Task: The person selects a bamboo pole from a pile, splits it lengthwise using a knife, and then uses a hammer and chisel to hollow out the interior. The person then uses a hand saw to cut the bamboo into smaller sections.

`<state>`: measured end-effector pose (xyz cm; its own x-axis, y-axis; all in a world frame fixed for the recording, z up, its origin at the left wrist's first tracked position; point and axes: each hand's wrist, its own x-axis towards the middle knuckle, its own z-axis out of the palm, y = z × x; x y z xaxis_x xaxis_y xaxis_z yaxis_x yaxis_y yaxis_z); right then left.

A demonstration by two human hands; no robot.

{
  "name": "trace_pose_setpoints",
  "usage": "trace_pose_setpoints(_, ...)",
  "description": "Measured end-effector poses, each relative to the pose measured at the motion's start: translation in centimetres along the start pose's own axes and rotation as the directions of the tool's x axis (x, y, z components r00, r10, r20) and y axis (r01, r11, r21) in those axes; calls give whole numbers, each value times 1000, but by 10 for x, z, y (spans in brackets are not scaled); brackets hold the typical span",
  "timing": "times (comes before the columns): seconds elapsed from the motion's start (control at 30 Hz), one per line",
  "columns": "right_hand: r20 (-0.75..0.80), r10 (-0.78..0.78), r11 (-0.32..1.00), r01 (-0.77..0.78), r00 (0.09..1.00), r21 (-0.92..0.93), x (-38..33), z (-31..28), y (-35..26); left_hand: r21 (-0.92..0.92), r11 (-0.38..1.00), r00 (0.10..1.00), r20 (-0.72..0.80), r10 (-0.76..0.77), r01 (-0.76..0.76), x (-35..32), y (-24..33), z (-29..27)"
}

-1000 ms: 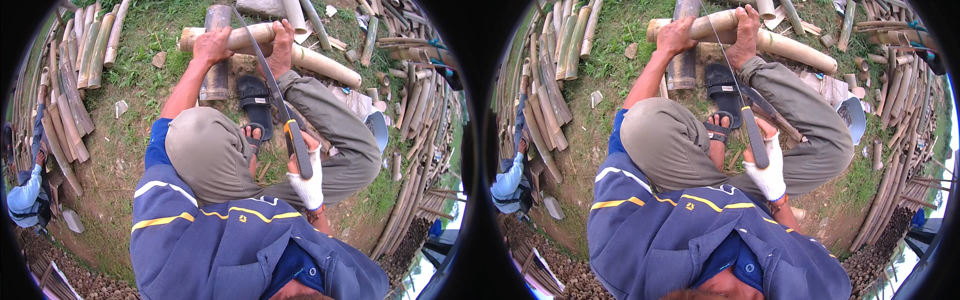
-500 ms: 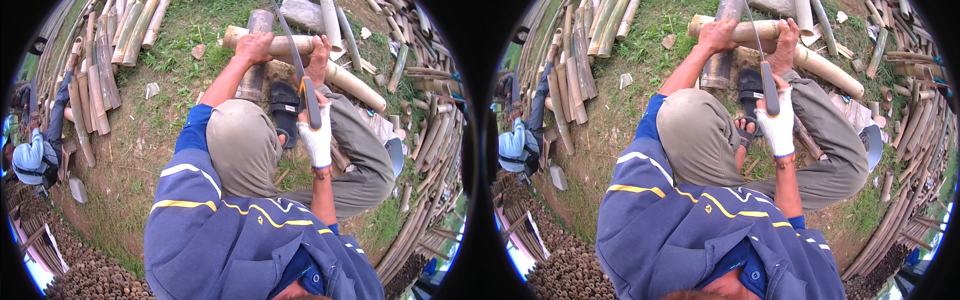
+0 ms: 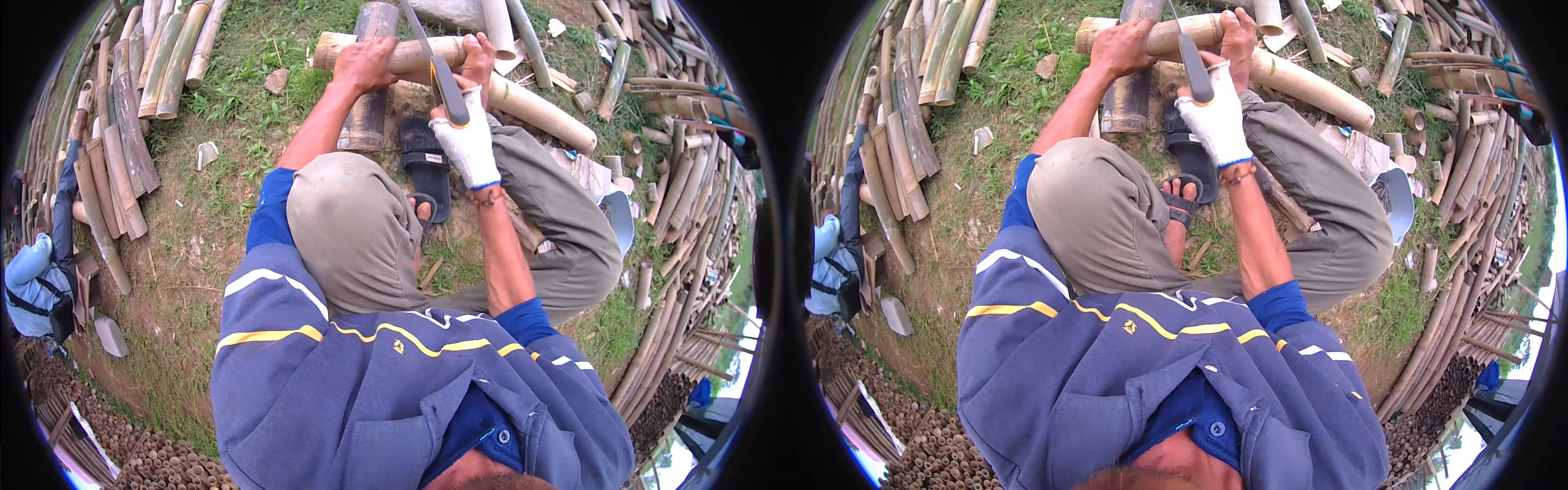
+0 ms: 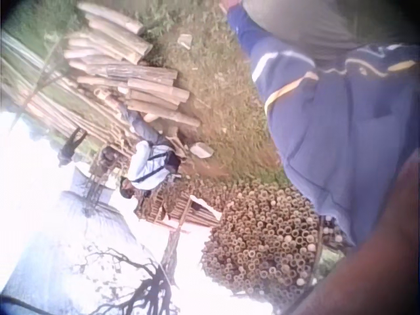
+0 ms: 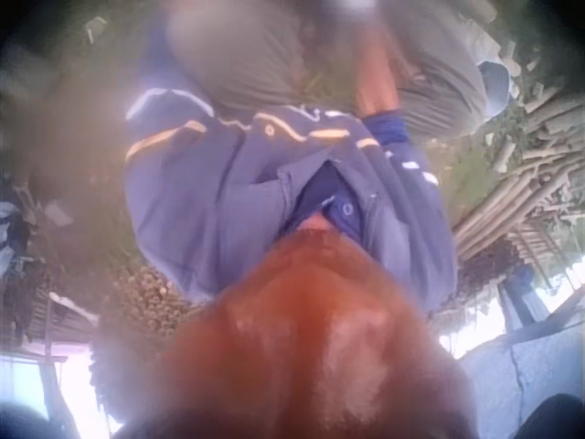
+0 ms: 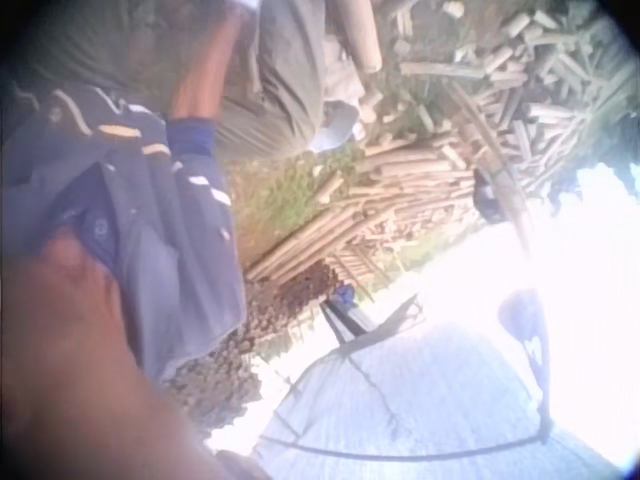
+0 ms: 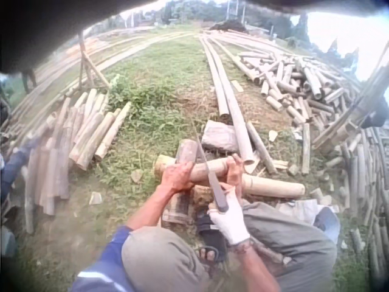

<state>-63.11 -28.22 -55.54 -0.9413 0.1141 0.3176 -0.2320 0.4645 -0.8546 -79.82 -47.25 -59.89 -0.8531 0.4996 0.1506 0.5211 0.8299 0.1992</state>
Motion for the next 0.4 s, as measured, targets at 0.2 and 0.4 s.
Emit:
trace_pose_setpoints(0.2, 67, 244, 970, -243, 967, -20, -145, -74, -82, -12, 1000, 999, -19, -27, 27, -3, 0, -6)
trace_pose_setpoints(0.4, 76, 179, 970, -189, 981, 153, -10, -12, -12, -9, 999, 999, -10, -50, 50, -2, 6, 4)
